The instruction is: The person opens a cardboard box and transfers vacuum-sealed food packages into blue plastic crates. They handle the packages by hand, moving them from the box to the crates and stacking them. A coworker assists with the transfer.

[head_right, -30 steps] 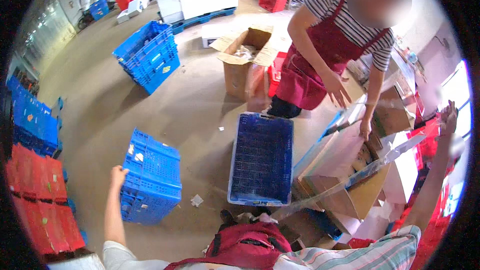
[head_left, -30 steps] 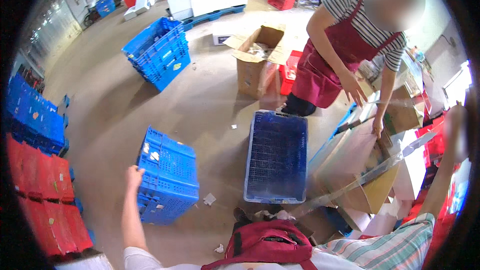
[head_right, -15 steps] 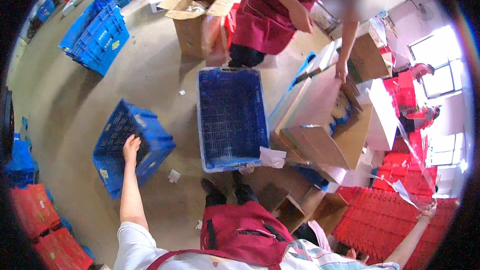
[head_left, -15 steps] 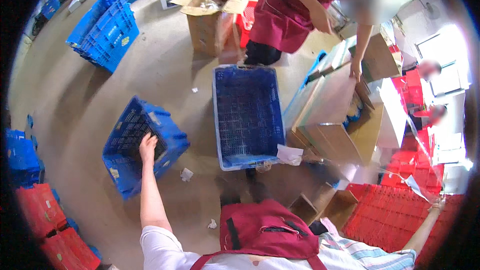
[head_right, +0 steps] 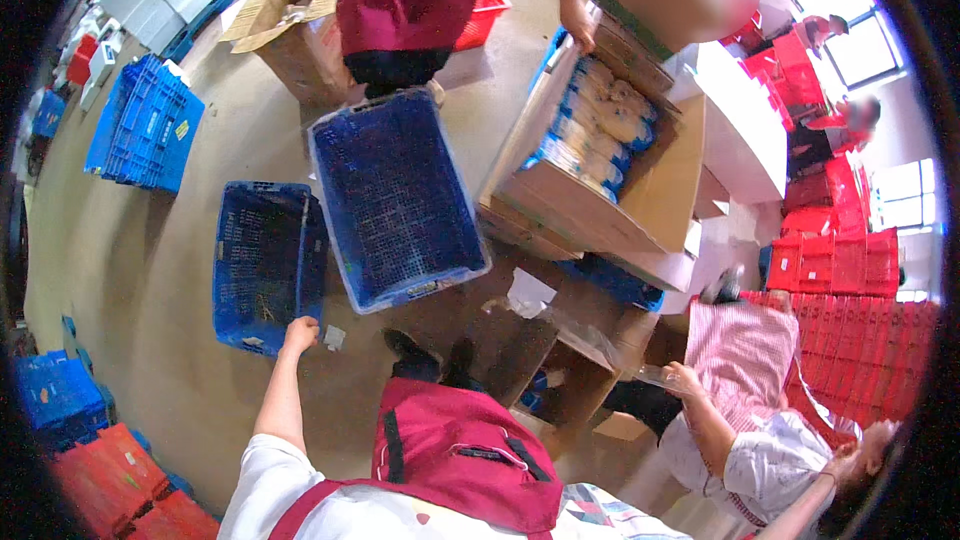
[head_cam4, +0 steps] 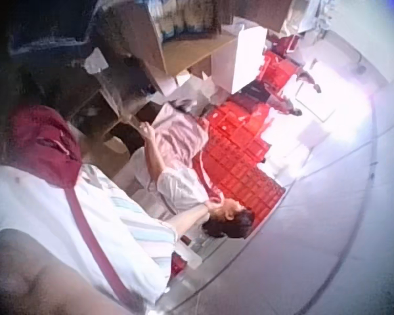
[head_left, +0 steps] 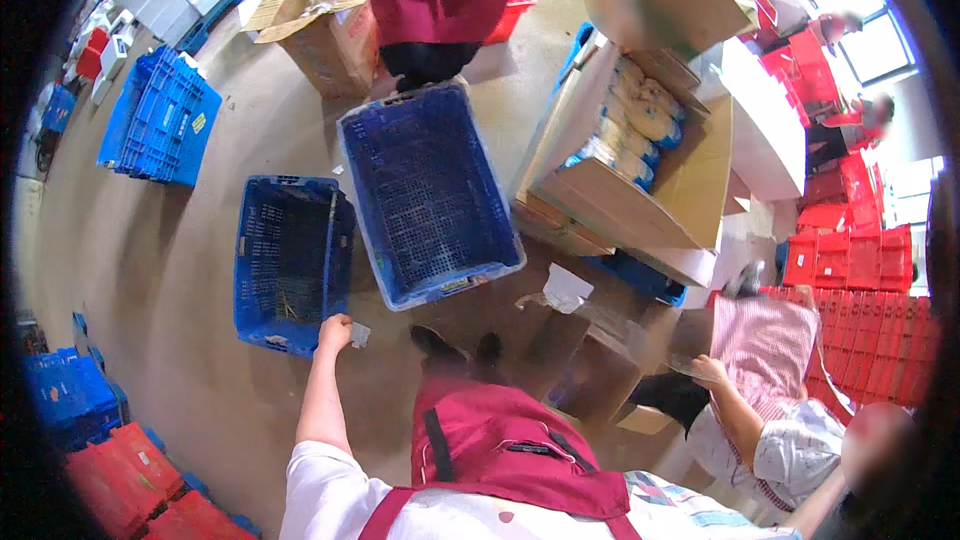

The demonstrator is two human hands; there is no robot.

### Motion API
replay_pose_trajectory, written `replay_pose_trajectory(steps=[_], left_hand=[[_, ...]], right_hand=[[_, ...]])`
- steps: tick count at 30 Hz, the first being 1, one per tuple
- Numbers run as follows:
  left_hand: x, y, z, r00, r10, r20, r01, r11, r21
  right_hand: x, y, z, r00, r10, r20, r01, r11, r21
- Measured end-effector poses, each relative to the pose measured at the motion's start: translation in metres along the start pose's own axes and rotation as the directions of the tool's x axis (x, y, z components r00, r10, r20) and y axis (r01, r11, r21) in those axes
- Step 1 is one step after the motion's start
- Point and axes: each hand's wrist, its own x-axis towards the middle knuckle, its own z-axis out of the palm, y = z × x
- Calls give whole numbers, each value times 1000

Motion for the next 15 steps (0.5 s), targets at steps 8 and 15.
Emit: replay_pose_trajectory(steps=[8, 15], left_hand=[[-49, 148, 46, 986, 115, 123, -114, 993, -13], [-143, 396, 124, 605, 741, 293, -634, 670, -385]], right_hand=[[-16, -41, -28, 991, -128, -33, 132, 940, 314], [-80, -90, 2, 969, -214, 123, 77, 737, 671]])
